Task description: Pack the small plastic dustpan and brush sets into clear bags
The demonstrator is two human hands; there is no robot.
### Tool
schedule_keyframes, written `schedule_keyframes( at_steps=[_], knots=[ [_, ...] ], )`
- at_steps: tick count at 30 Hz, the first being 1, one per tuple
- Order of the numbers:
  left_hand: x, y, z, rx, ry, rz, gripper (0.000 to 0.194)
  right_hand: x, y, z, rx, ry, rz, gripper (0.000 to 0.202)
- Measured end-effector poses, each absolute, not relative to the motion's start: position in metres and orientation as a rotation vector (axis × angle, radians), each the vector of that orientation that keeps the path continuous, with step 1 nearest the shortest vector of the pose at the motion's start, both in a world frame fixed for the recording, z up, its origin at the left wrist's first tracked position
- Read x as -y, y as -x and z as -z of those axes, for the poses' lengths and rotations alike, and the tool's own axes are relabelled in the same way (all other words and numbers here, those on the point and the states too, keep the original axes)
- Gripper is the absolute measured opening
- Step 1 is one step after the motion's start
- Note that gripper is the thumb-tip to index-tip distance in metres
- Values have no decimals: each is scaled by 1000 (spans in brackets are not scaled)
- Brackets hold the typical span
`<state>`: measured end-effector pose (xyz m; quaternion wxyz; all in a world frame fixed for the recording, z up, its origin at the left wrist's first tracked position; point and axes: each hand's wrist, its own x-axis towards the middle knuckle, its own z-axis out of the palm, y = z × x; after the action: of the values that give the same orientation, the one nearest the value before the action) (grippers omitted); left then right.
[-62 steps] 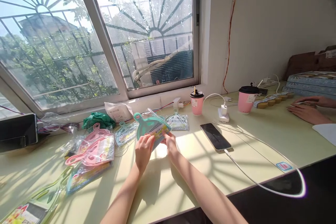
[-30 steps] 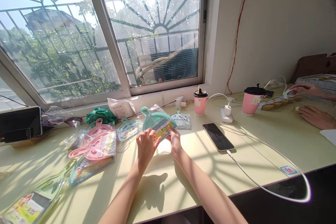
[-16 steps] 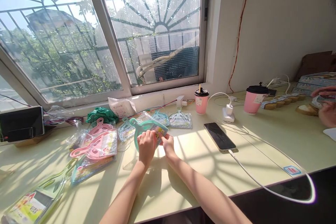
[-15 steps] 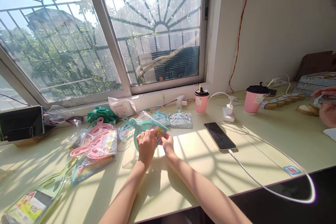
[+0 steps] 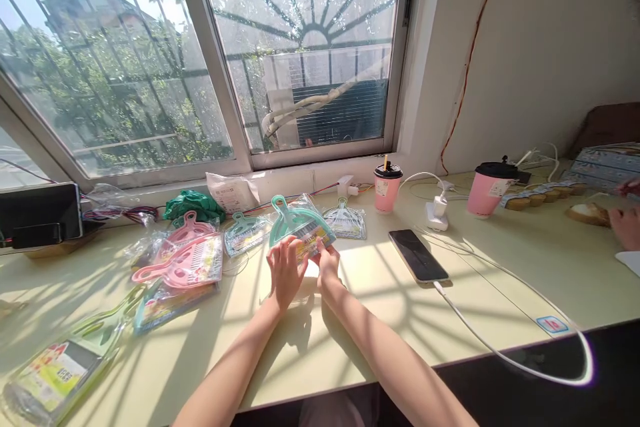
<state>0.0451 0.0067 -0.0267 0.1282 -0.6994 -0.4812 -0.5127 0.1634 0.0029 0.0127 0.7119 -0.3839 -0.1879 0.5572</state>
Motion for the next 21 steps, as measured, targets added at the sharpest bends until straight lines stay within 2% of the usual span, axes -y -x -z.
schedule_keyframes(
  at_steps=[4,5,8,11,14,21],
  knots=[
    [-11,-36,14,1765,1749,2139,72,-5,-174,-28,349,808,-1233,45],
    [-13,-33,9,1849,1749,2277,79,-6,-177,-31,348,816,-1227,46],
    [-19,-27,-2,2107,2055,2488,80,-9,-184,-37,328,857,-1214,48],
    [-19,-29,-5,2191,2383,2408,90,-11,-190,-37,235,900,-1209,39],
    [-14,-36,-5,2092,2638,2234,91,-14,-196,-33,166,900,-1205,32],
    [-7,-34,-6,1985,3113,1847,92,-22,-213,-31,203,856,-1218,35]
  ],
)
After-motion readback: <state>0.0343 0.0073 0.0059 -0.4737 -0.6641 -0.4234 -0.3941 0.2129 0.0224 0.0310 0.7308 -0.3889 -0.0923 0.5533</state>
